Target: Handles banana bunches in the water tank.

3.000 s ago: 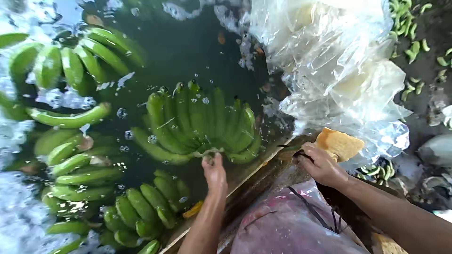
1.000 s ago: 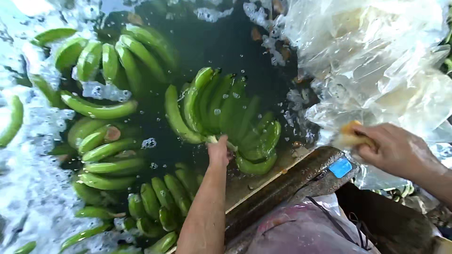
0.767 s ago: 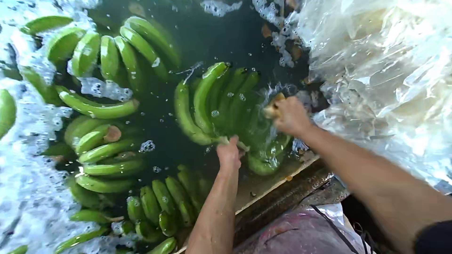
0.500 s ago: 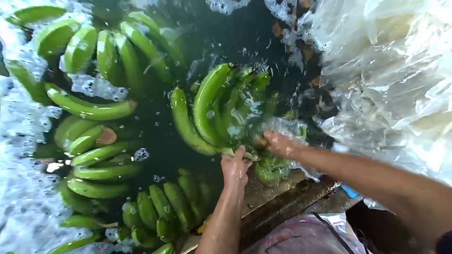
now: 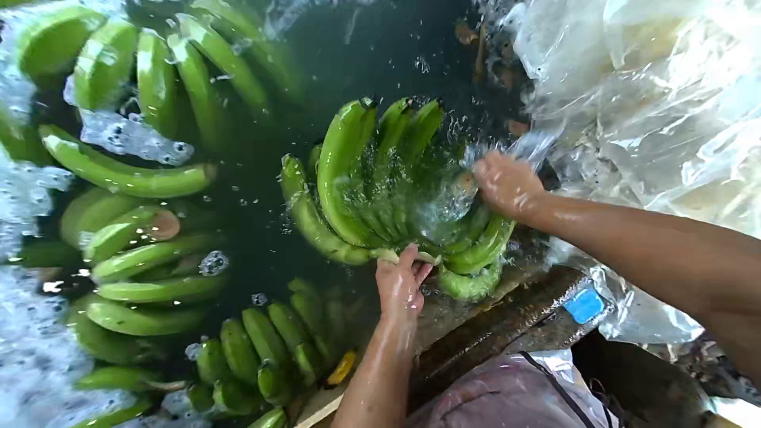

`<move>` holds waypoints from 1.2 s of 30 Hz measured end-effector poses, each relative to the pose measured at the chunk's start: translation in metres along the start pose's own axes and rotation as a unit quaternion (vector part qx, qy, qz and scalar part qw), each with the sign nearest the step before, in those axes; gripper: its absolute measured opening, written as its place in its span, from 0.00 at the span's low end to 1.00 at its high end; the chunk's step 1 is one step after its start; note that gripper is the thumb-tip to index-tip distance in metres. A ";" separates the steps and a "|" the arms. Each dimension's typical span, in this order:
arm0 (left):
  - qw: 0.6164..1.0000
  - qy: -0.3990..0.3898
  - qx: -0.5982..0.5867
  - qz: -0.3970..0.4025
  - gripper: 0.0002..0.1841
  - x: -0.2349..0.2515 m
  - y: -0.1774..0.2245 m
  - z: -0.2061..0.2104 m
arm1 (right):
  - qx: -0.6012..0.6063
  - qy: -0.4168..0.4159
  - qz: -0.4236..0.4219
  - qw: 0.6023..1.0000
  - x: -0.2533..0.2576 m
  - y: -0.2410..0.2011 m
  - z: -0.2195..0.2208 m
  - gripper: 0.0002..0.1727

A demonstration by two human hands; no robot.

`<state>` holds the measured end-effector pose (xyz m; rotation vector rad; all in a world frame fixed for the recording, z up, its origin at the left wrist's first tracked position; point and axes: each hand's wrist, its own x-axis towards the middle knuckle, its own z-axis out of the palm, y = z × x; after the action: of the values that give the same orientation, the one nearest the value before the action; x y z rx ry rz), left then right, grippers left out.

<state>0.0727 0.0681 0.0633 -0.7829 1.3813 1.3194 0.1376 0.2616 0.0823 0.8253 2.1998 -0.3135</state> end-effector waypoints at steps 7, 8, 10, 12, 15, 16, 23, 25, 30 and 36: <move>0.998 -0.030 0.039 0.034 0.15 0.009 -0.008 -0.002 | 0.174 0.058 -0.098 0.978 -0.013 -0.048 0.060 0.18; 0.998 -0.022 0.049 0.033 0.16 0.007 -0.006 -0.002 | 0.143 0.072 -0.128 0.979 0.000 -0.044 0.053 0.20; 0.998 -0.011 0.051 0.026 0.19 0.002 -0.001 -0.001 | 0.103 0.126 -0.116 0.980 0.032 -0.036 0.026 0.23; 0.998 -0.009 0.052 0.024 0.18 0.002 0.003 -0.002 | 0.109 0.183 -0.042 0.976 0.056 -0.035 0.001 0.25; 0.999 -0.014 0.046 0.011 0.18 0.007 0.012 -0.001 | 0.204 0.242 -0.022 0.948 0.054 -0.046 0.026 0.21; 0.999 -0.012 0.045 0.005 0.18 0.009 0.014 0.000 | 0.231 0.202 -0.035 0.951 0.043 -0.053 0.040 0.23; 0.999 -0.010 0.049 -0.004 0.15 0.010 0.014 -0.013 | 0.182 0.285 -0.211 0.917 0.055 -0.062 -0.004 0.17; 0.999 -0.020 0.046 -0.002 0.17 0.011 0.016 -0.013 | 0.220 0.386 -0.167 0.880 0.074 -0.084 -0.022 0.15; 0.922 -0.090 0.376 0.035 0.20 0.007 0.027 -0.045 | 0.297 0.015 -0.261 0.919 0.039 -0.111 0.010 0.18; 0.556 -0.104 0.677 0.471 0.28 0.007 0.018 -0.069 | 0.029 0.009 -0.239 0.970 0.064 -0.034 -0.022 0.15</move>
<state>0.0377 0.0061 0.0537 1.3068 2.0906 0.5065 0.0711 0.2755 0.0497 0.3130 2.3970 -0.6071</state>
